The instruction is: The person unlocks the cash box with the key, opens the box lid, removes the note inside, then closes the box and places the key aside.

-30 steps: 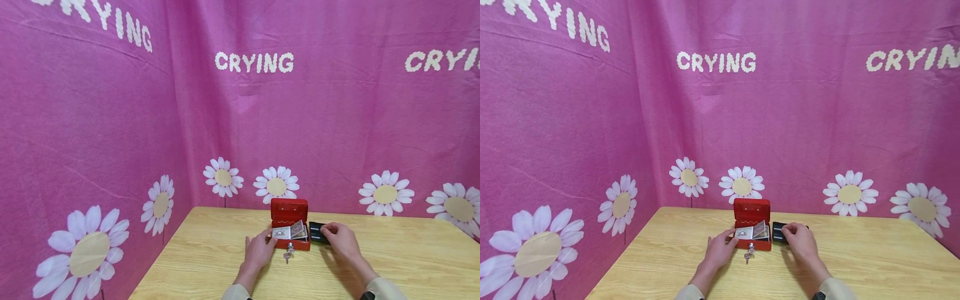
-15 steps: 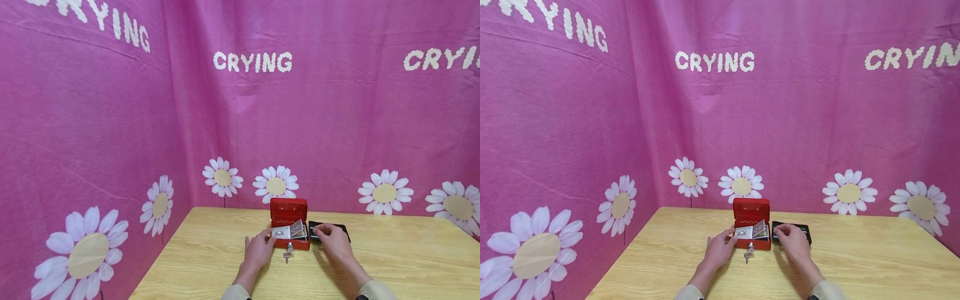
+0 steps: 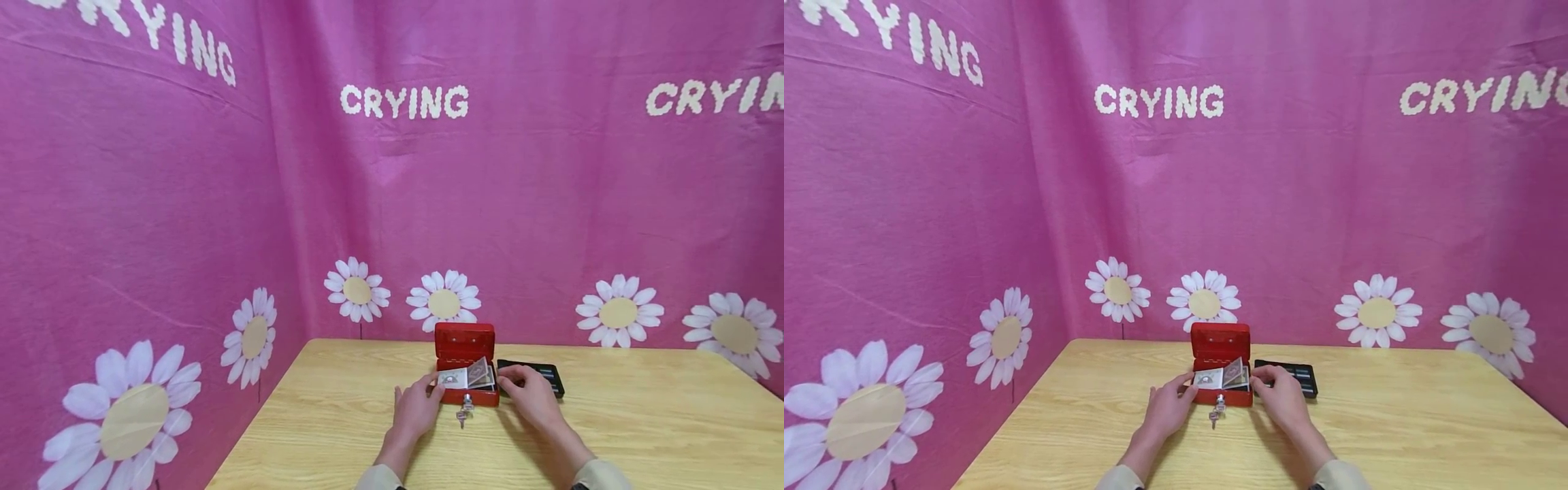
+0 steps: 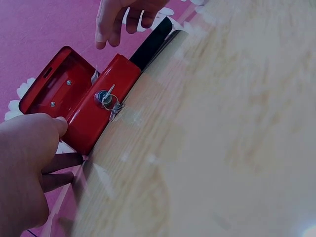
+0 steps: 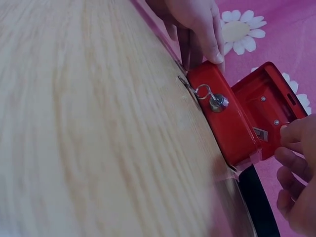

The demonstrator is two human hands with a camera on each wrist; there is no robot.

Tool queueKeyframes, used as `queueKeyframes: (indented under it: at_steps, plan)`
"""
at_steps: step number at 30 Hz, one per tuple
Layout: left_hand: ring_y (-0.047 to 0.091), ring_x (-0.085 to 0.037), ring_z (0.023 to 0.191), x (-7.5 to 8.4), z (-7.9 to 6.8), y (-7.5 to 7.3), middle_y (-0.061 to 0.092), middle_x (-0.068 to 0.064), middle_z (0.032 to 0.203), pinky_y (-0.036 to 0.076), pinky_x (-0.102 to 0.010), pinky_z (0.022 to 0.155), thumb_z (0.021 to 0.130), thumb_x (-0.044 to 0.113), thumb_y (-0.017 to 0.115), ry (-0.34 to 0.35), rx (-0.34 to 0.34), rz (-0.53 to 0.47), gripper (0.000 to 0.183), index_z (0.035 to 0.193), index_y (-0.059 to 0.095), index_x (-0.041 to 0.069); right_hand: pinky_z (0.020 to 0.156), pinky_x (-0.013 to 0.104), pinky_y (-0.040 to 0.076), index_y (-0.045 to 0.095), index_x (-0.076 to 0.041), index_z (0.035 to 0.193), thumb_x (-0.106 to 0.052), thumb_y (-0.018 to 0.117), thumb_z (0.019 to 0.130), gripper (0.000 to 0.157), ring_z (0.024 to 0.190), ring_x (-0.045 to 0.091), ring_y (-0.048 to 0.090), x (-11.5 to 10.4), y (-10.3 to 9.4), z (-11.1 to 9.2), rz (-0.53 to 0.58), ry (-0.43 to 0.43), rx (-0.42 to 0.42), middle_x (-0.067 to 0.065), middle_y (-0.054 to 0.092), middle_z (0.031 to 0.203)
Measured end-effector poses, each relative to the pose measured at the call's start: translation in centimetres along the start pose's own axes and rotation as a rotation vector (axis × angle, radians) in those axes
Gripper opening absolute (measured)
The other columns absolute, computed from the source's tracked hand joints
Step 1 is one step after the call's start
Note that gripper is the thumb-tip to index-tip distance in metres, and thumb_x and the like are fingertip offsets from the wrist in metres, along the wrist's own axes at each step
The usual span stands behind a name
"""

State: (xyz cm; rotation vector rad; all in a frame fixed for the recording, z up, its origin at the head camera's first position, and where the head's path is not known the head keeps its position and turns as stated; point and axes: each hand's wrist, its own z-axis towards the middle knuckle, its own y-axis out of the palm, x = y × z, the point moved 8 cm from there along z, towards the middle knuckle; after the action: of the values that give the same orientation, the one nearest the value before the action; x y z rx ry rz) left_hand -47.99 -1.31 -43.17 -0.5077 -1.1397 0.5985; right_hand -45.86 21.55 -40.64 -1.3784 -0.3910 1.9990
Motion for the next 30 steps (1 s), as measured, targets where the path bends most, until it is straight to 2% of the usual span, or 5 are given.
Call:
queueKeyframes:
  at_steps: [6,12,18,30]
  plan:
    - [0.064,-0.033,0.12,-0.2,-0.3,-0.1,0.075,-0.008,0.112,0.013,-0.073,0.115,0.099,0.027,0.059,-0.005,-0.011,-0.021,0.038,0.134,0.063,0.012,0.091,0.04,0.049,0.073,-0.006,0.112,-0.017,0.066,0.094,0.022,0.103,0.026,0.065,-0.1,0.5,-0.3,-0.009,0.003,-0.003,0.008,0.074,0.102]
    - [0.063,-0.031,0.121,-0.3,0.0,0.0,0.074,-0.007,0.115,0.012,-0.072,0.116,0.099,0.028,0.058,-0.014,-0.003,-0.024,0.038,0.134,0.063,0.013,0.094,0.045,0.048,0.073,-0.006,0.112,-0.018,0.066,0.093,0.023,0.109,0.031,0.064,-0.4,0.7,-0.2,-0.01,-0.005,0.0,0.01,0.075,0.104]
    - [0.064,-0.031,0.12,-0.1,0.2,0.3,0.075,-0.006,0.113,0.014,-0.072,0.115,0.099,0.03,0.058,0.001,-0.013,-0.012,0.039,0.134,0.063,0.014,0.093,0.047,0.049,0.074,-0.005,0.109,-0.018,0.067,0.091,0.023,0.107,0.032,0.065,-0.1,0.9,0.3,-0.024,0.015,0.037,0.01,0.075,0.1]
    - [0.064,-0.032,0.119,-0.3,0.2,0.1,0.075,-0.007,0.112,0.013,-0.072,0.116,0.099,0.028,0.059,-0.013,-0.002,-0.014,0.038,0.134,0.063,0.013,0.084,0.043,0.053,0.074,-0.004,0.108,-0.018,0.069,0.088,0.025,0.095,0.028,0.068,-0.1,1.7,1.3,-0.044,0.038,0.04,0.008,0.075,0.094]
